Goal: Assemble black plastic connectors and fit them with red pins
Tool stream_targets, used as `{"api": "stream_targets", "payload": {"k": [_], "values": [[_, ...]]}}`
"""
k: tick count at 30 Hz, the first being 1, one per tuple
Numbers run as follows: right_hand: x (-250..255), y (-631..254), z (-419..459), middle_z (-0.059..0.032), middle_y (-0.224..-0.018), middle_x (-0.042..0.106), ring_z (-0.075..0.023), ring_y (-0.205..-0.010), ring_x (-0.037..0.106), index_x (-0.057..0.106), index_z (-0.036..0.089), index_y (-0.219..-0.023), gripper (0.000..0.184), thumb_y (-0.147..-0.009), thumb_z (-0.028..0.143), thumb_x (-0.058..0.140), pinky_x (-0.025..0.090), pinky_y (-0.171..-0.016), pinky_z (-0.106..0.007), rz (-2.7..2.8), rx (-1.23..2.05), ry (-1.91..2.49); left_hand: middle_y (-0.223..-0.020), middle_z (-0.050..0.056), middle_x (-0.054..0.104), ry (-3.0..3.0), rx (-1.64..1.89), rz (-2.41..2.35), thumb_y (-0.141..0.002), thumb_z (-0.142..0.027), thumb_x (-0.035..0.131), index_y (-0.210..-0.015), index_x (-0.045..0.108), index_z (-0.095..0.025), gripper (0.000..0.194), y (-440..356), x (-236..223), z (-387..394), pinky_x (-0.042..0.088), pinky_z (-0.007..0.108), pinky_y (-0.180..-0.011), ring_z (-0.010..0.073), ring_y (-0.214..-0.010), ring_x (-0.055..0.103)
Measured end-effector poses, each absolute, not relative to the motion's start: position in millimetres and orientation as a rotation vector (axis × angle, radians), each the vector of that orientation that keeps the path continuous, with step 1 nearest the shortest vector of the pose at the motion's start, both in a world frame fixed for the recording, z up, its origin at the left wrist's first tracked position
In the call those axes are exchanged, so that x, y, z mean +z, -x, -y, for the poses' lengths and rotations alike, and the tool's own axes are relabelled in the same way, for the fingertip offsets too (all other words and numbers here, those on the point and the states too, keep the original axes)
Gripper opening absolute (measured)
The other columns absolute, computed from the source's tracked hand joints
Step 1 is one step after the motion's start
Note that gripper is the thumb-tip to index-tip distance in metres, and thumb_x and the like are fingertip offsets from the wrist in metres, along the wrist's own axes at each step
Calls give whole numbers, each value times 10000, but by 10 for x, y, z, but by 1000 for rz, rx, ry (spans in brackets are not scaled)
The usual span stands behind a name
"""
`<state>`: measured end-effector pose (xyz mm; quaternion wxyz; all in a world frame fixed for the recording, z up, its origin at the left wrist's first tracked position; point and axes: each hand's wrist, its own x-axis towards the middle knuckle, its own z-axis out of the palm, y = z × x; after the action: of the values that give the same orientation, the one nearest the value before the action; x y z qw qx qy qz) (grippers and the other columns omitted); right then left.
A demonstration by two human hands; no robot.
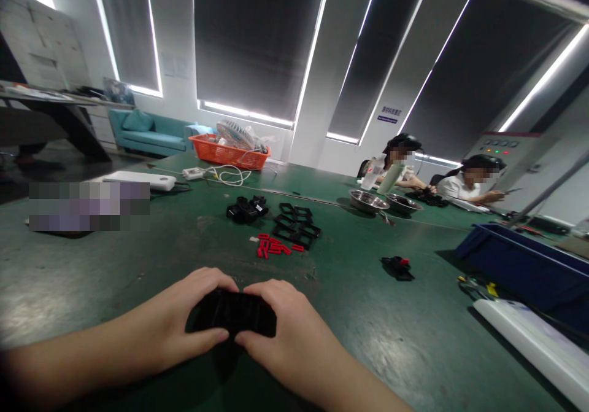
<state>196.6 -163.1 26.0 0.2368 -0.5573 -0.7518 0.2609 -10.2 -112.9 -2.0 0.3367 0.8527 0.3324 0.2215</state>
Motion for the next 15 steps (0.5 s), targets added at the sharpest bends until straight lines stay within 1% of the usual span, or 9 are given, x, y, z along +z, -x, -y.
{"api": "stream_targets", "payload": {"k": [7, 15], "values": [[264, -1964, 1630, -11, -1092, 708, -202, -1026, 613, 685, 230, -1111, 451, -683, 100, 740, 448, -906, -341, 2064, 724, 1518, -1076, 55, 594, -2222, 577, -868, -770, -205, 634, -1097, 574, -217, 333, 98, -18, 1131, 450, 410, -916, 252, -1028, 556], [278, -1963, 1650, -31, -1100, 710, -227, -1031, 617, 689, 233, -1102, 432, -692, 103, 731, 453, -912, -369, 2064, 726, 1517, -1071, 51, 604, -2227, 584, -862, -773, -201, 638, -1091, 582, -226, 324, 106, -23, 1125, 459, 402, -909, 254, -1026, 562]]}}
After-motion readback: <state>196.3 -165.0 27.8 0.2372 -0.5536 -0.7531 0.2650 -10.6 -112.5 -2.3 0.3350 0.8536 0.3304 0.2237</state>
